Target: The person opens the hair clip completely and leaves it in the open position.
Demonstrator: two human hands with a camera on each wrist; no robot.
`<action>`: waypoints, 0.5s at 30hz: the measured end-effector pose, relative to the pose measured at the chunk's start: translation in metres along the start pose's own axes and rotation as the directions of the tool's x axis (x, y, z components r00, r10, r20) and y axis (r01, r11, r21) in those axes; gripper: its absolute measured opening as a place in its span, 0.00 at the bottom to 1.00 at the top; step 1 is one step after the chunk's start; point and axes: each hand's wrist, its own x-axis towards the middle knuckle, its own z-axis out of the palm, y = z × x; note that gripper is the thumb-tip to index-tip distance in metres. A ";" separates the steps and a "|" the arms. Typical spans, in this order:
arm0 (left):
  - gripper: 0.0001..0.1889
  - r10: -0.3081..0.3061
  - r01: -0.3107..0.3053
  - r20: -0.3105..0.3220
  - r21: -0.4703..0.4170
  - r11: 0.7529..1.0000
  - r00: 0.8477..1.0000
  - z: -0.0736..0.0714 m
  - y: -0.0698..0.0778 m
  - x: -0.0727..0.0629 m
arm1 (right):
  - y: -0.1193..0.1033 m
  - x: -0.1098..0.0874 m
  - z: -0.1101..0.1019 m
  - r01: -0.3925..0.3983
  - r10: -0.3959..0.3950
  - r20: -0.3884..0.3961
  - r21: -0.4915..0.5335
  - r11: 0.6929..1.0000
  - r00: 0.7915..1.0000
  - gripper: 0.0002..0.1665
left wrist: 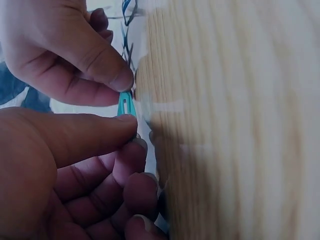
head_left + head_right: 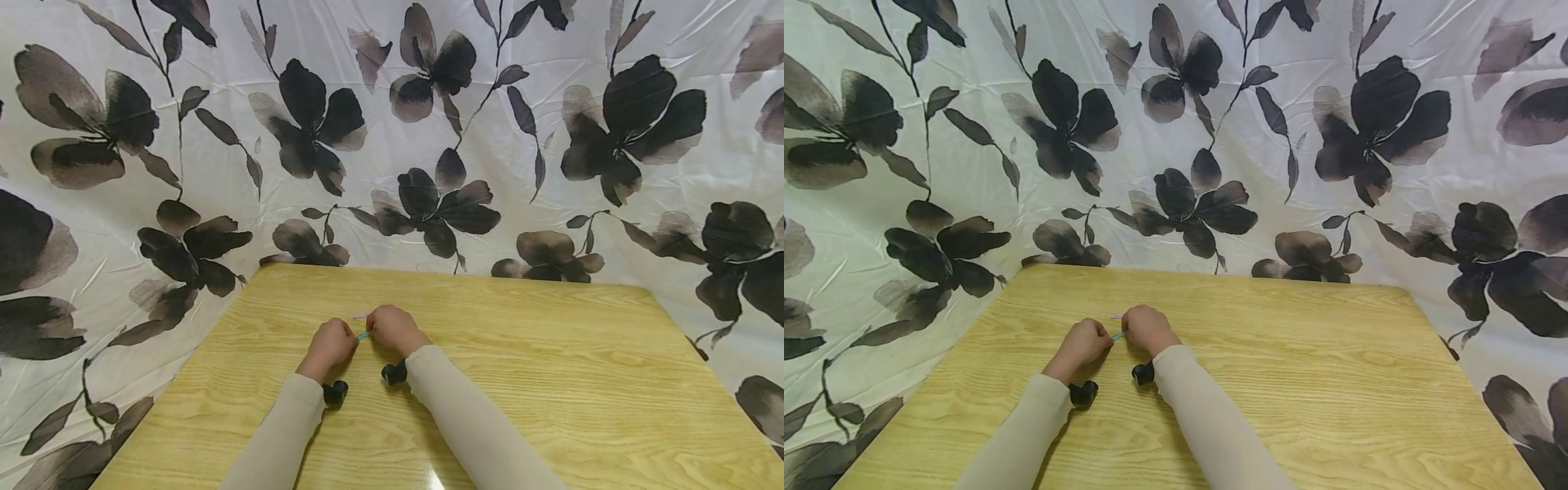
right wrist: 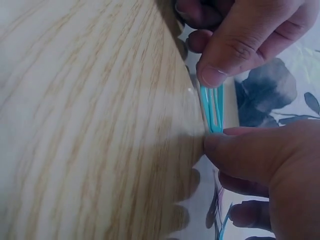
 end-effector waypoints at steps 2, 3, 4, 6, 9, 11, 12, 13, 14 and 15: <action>0.16 0.000 0.000 -0.005 -0.003 1.000 1.000 0.000 0.000 0.000 | 0.001 -0.001 -0.001 0.009 -0.009 0.005 0.004 1.000 1.000 0.10; 0.16 -0.001 0.001 -0.006 -0.005 1.000 1.000 0.000 0.000 0.000 | 0.001 -0.001 -0.001 0.012 -0.012 0.004 0.008 1.000 1.000 0.10; 0.16 0.001 -0.001 -0.007 -0.005 1.000 1.000 0.000 0.000 0.000 | 0.002 -0.002 -0.001 0.015 -0.015 0.001 0.014 1.000 1.000 0.10; 0.15 0.004 -0.004 -0.006 -0.013 1.000 1.000 0.000 0.000 0.000 | 0.003 -0.003 -0.002 0.019 -0.018 -0.005 0.037 0.999 1.000 0.09; 0.14 0.015 -0.015 -0.007 -0.033 0.999 1.000 -0.001 0.001 -0.001 | 0.006 -0.005 -0.003 0.025 -0.023 -0.025 0.077 0.997 0.999 0.09; 0.13 0.023 -0.023 -0.009 -0.051 0.998 1.000 -0.003 0.002 -0.002 | 0.008 -0.007 -0.005 0.036 -0.033 -0.036 0.102 0.994 0.999 0.08; 0.13 0.024 -0.025 -0.009 -0.060 0.998 1.000 -0.003 0.003 -0.002 | 0.009 -0.008 -0.006 0.041 -0.037 -0.042 0.110 0.993 0.998 0.08; 0.12 0.025 -0.025 -0.009 -0.064 0.998 1.000 -0.004 0.003 -0.002 | 0.010 -0.009 -0.008 0.049 -0.043 -0.047 0.120 0.992 0.998 0.08; 0.12 0.023 -0.023 -0.007 -0.070 0.997 1.000 -0.005 0.004 -0.001 | 0.010 -0.010 -0.009 0.056 -0.050 -0.052 0.129 0.990 0.997 0.09; 0.12 0.023 -0.024 -0.006 -0.074 0.997 1.000 -0.005 0.004 -0.001 | 0.011 -0.011 -0.011 0.067 -0.060 -0.056 0.137 0.988 0.997 0.09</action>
